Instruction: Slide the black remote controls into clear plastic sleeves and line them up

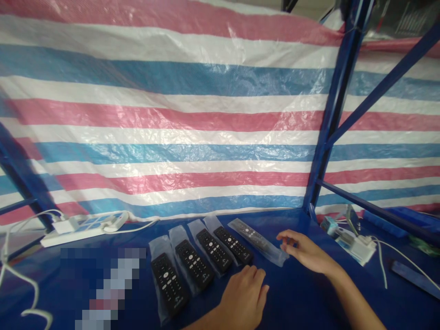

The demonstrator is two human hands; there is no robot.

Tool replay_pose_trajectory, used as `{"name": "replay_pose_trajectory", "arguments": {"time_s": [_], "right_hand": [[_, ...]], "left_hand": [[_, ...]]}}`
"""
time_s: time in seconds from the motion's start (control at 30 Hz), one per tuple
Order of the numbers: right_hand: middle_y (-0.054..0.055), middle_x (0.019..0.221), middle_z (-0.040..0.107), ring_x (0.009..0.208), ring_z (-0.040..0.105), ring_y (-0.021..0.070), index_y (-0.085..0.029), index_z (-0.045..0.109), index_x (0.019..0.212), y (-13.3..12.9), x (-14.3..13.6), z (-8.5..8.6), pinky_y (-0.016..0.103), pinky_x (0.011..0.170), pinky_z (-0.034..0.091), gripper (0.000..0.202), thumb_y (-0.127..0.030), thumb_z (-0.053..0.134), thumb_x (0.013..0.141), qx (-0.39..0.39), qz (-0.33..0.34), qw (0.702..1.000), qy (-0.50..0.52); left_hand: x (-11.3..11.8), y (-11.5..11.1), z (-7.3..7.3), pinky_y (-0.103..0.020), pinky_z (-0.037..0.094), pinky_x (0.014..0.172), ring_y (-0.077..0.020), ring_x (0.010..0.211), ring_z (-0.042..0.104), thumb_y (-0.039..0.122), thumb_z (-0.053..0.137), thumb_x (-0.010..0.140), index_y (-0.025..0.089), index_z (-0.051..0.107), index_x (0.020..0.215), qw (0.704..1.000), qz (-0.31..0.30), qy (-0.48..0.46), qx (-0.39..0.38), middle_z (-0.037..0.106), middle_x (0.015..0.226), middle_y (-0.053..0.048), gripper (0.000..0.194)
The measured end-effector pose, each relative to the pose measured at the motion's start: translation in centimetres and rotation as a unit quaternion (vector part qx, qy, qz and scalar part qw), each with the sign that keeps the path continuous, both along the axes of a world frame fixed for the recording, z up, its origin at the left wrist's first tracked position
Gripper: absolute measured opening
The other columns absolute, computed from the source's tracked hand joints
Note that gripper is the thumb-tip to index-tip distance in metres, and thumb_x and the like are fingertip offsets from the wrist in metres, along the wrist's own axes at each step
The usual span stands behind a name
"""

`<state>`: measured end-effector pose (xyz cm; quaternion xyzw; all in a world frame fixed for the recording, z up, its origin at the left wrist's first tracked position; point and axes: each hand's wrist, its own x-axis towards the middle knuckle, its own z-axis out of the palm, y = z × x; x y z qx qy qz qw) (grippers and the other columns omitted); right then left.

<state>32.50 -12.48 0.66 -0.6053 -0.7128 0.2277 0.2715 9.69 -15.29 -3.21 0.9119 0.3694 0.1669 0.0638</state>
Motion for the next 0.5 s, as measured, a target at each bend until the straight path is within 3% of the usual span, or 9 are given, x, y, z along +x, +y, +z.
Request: {"name": "replay_pose_trajectory", "arguments": {"time_s": [0.13, 0.23, 0.5], "right_hand": [[0.007, 0.09, 0.066, 0.082, 0.062, 0.0219, -0.019, 0.063, 0.087, 0.6, -3.3, -0.8, 0.03, 0.068, 0.042, 0.039, -0.054, 0.049, 0.081, 0.046, -0.088, 0.984, -0.148], [0.008, 0.094, 0.066, 0.083, 0.064, 0.0236, -0.019, 0.063, 0.084, 0.9, -5.2, -1.3, 0.03, 0.066, 0.041, 0.036, -0.053, 0.054, 0.08, 0.043, -0.113, 0.967, -0.226], [0.007, 0.092, 0.067, 0.081, 0.066, 0.0223, -0.019, 0.064, 0.081, 1.3, -5.0, -1.6, 0.029, 0.066, 0.042, 0.031, -0.048, 0.053, 0.081, 0.024, -0.153, 0.953, -0.261]], "left_hand": [[-1.3, -0.3, -3.6, -0.023, 0.046, 0.059, -0.0163, 0.076, 0.063, 0.02, 0.051, 0.084, 0.022, 0.052, 0.086, 0.998, -0.041, -0.008, 0.051, 0.065, 0.081, 0.0, 0.003], [-1.2, -0.1, -5.5, -0.022, 0.044, 0.055, -0.0147, 0.069, 0.062, 0.018, 0.051, 0.081, 0.022, 0.05, 0.079, 0.993, -0.056, -0.043, 0.099, 0.063, 0.074, 0.001, 0.005], [-1.0, 0.0, -5.9, -0.022, 0.044, 0.054, -0.0137, 0.063, 0.062, 0.012, 0.051, 0.074, 0.022, 0.05, 0.076, 0.984, -0.066, -0.077, 0.143, 0.063, 0.069, 0.002, 0.01]]}}
